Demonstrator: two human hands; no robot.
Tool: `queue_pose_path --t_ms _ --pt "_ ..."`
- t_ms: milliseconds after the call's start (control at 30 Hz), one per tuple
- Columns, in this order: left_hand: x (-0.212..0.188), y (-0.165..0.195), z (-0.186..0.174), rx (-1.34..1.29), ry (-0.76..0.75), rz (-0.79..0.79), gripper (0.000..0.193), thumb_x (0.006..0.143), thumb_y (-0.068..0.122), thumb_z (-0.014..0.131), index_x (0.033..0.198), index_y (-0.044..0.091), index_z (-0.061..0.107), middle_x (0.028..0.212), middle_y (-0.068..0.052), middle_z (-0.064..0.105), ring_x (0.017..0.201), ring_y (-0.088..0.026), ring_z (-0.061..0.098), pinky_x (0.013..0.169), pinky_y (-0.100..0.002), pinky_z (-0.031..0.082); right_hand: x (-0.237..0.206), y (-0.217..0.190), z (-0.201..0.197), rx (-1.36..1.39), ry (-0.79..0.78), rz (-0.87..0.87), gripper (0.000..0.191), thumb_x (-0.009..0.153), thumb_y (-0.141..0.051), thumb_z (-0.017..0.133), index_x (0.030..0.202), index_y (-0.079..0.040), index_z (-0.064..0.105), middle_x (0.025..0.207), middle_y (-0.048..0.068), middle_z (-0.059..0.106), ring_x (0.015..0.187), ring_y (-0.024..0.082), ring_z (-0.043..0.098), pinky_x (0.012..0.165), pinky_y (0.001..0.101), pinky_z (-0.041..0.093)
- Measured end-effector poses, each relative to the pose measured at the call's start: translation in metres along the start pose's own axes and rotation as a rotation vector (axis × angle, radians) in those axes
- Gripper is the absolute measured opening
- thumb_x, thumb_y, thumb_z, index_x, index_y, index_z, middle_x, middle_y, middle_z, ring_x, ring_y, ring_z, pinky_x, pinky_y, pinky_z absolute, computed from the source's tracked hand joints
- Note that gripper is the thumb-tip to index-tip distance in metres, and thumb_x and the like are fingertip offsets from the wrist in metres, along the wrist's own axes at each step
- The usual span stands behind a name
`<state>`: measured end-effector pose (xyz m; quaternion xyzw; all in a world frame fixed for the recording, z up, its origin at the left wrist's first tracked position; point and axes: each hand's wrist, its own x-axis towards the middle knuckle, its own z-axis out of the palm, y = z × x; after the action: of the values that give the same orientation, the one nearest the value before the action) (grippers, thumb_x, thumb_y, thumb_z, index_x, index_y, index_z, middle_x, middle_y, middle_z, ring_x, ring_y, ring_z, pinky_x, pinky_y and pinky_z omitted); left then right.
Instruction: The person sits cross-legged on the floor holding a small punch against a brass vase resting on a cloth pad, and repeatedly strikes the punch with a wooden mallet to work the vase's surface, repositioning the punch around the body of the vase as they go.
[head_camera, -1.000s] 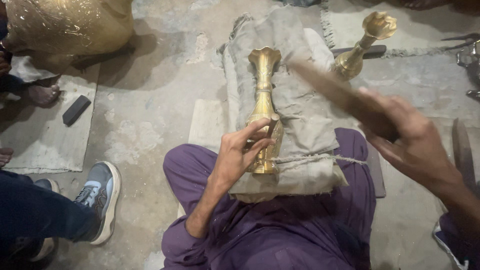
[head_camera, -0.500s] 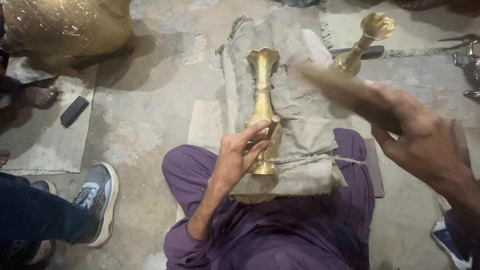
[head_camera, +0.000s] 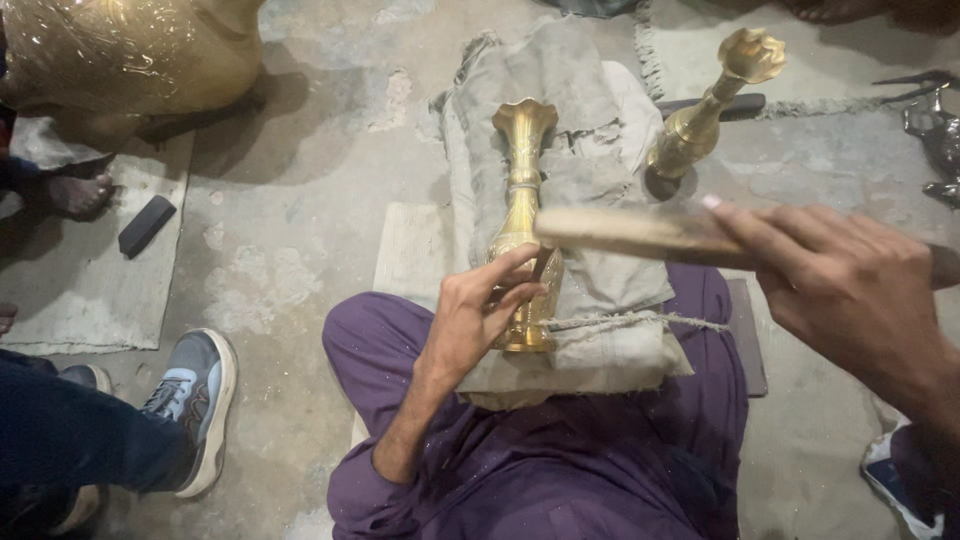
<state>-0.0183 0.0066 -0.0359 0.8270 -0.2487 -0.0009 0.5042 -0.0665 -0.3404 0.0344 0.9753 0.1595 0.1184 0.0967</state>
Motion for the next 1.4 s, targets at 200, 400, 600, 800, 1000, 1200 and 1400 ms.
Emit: queue_pose_path --t_ms 200,400,600,800,1000,1200,1400 --pt "0.000 -0.001 -0.001 -0.008 0.007 0.022 0.049 0.094 0.014 0.075 0.141 0.013 0.061 0.109 -0.012 0.080 0.100 -0.022 0.080 0.082 -0.035 0.068 0.003 -0.001 -0.012 0.276 0.169 0.011 0.060 0.092 -0.024 0.068 0.149 -0.027 0.054 0.112 0.005 0.075 0.077 0.015 0.068 0.065 0.0292 0.056" --pt "-0.001 0.000 0.001 0.011 0.007 -0.030 0.049 0.091 0.014 0.077 0.138 0.013 0.063 0.107 -0.012 0.080 0.099 -0.022 0.080 0.082 -0.034 0.068 0.004 0.003 0.003 0.047 -0.030 0.071 0.058 0.092 -0.037 0.071 0.148 -0.030 0.060 0.111 0.004 0.078 0.062 0.011 0.067 0.052 0.0252 0.054" --pt "-0.002 0.000 0.000 -0.020 0.007 -0.028 0.051 0.091 0.013 0.077 0.140 0.012 0.062 0.109 -0.014 0.079 0.100 -0.022 0.080 0.084 -0.034 0.068 -0.001 -0.002 0.005 0.196 0.083 0.019 0.050 0.099 -0.030 0.066 0.147 -0.029 0.056 0.106 0.001 0.075 0.075 0.010 0.069 0.063 0.0260 0.058" --pt "-0.003 0.000 0.001 0.021 0.040 0.026 0.050 0.092 0.012 0.078 0.140 0.012 0.062 0.110 -0.013 0.079 0.099 -0.021 0.080 0.082 -0.035 0.067 0.000 -0.004 0.000 -0.056 -0.052 -0.013 0.058 0.094 -0.024 0.071 0.149 -0.034 0.057 0.107 -0.002 0.078 0.076 0.013 0.073 0.067 0.0289 0.062" --pt "0.000 0.001 0.001 -0.005 0.001 -0.007 0.050 0.092 0.012 0.076 0.140 0.014 0.062 0.106 -0.012 0.080 0.096 -0.021 0.080 0.081 -0.034 0.067 -0.003 0.004 0.004 0.294 0.096 0.061 0.063 0.090 -0.022 0.072 0.151 -0.023 0.053 0.116 0.009 0.074 0.081 0.020 0.072 0.069 0.0332 0.061" --pt "-0.004 0.000 0.002 -0.003 0.041 0.026 0.049 0.092 0.012 0.077 0.139 0.013 0.063 0.109 -0.013 0.079 0.100 -0.021 0.080 0.084 -0.035 0.066 -0.005 0.006 0.013 0.189 -0.082 0.106 0.058 0.093 -0.025 0.071 0.149 -0.025 0.053 0.116 0.009 0.076 0.075 0.017 0.073 0.061 0.0288 0.060" --pt "-0.002 -0.005 0.005 -0.017 0.047 0.052 0.049 0.093 0.011 0.075 0.140 0.013 0.063 0.114 -0.014 0.079 0.101 -0.021 0.079 0.084 -0.033 0.067 -0.006 0.004 0.013 0.081 -0.019 0.045 0.054 0.098 -0.020 0.071 0.149 -0.028 0.056 0.114 0.007 0.078 0.073 0.018 0.072 0.061 0.0321 0.059"
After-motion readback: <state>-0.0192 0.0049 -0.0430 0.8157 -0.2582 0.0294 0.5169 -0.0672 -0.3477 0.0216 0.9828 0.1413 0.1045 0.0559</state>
